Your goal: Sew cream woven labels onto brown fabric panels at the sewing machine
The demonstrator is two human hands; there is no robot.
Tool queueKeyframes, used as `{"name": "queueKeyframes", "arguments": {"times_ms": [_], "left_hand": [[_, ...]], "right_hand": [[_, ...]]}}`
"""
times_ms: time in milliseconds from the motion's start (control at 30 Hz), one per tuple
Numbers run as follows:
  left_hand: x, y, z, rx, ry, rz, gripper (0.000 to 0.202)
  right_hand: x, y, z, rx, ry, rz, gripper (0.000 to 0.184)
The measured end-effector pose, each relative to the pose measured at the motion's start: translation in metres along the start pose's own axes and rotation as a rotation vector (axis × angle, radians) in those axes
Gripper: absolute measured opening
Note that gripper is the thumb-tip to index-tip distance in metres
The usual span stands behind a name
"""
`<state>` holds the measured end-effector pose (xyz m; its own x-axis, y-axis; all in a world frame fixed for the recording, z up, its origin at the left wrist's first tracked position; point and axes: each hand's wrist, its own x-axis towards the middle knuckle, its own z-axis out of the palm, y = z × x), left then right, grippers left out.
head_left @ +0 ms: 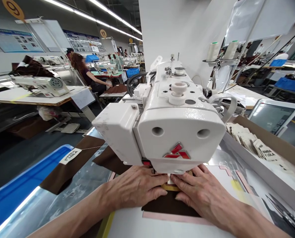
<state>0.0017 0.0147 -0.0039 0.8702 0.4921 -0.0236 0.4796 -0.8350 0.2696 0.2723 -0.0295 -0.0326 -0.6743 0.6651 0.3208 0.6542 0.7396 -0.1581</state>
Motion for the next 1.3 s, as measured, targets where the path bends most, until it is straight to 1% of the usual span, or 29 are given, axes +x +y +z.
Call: {"name": "queueKeyframes", "arguments": {"times_ms": [100, 167, 267, 333, 433, 533, 600, 767, 867, 967, 1033, 1100, 1200, 1300], "left_hand": [[-0.003, 0.0, -0.002, 0.027, 0.028, 0.078, 0.036], [-0.004, 0.0, -0.003, 0.042, 0.051, 0.108, 0.039], [-0.002, 0.002, -0.005, 0.063, 0.065, 0.095, 0.038], [-0.001, 0.003, -0.005, 0.074, 0.057, 0.081, 0.036], [0.0, 0.005, -0.002, 0.088, 0.063, 0.05, 0.03], [-0.002, 0.008, 0.002, 0.103, 0.083, -0.003, 0.024], [-0.005, 0.009, 0.004, 0.097, 0.098, -0.013, 0.027], [-0.019, 0.002, 0.008, 0.088, 0.161, 0.035, 0.045], [-0.022, 0.0, 0.008, 0.08, 0.198, 0.037, 0.046], [-0.02, 0.002, 0.009, 0.063, 0.229, 0.042, 0.048], [-0.018, 0.004, 0.008, 0.051, 0.225, 0.037, 0.047], [-0.016, 0.006, 0.008, 0.041, 0.195, 0.019, 0.048], [-0.014, 0.009, 0.007, 0.035, 0.155, -0.03, 0.055], [-0.011, 0.011, 0.007, 0.055, 0.161, -0.078, 0.06]], "right_hand": [[0.0, -0.001, 0.0, -0.001, -0.005, 0.011, 0.031], [-0.001, -0.001, -0.001, -0.009, -0.001, 0.007, 0.035], [-0.001, -0.001, -0.001, -0.023, -0.002, 0.003, 0.039], [-0.002, -0.001, -0.002, -0.025, -0.012, 0.001, 0.037], [-0.001, 0.001, -0.003, -0.012, -0.035, -0.009, 0.034], [-0.001, 0.002, -0.003, -0.009, -0.04, -0.004, 0.035], [-0.001, 0.002, -0.003, -0.012, -0.043, -0.001, 0.036], [-0.002, 0.002, -0.001, 0.004, -0.066, 0.01, 0.037], [-0.003, 0.002, -0.001, 0.006, -0.07, 0.011, 0.038], [-0.003, 0.002, 0.0, 0.003, -0.075, 0.009, 0.039], [-0.003, 0.002, 0.0, 0.0, -0.088, 0.013, 0.04], [-0.003, 0.002, 0.0, -0.006, -0.099, 0.013, 0.039], [-0.003, 0.002, -0.001, -0.009, -0.107, 0.008, 0.038], [-0.002, 0.002, -0.002, 0.008, -0.13, 0.02, 0.038]]}}
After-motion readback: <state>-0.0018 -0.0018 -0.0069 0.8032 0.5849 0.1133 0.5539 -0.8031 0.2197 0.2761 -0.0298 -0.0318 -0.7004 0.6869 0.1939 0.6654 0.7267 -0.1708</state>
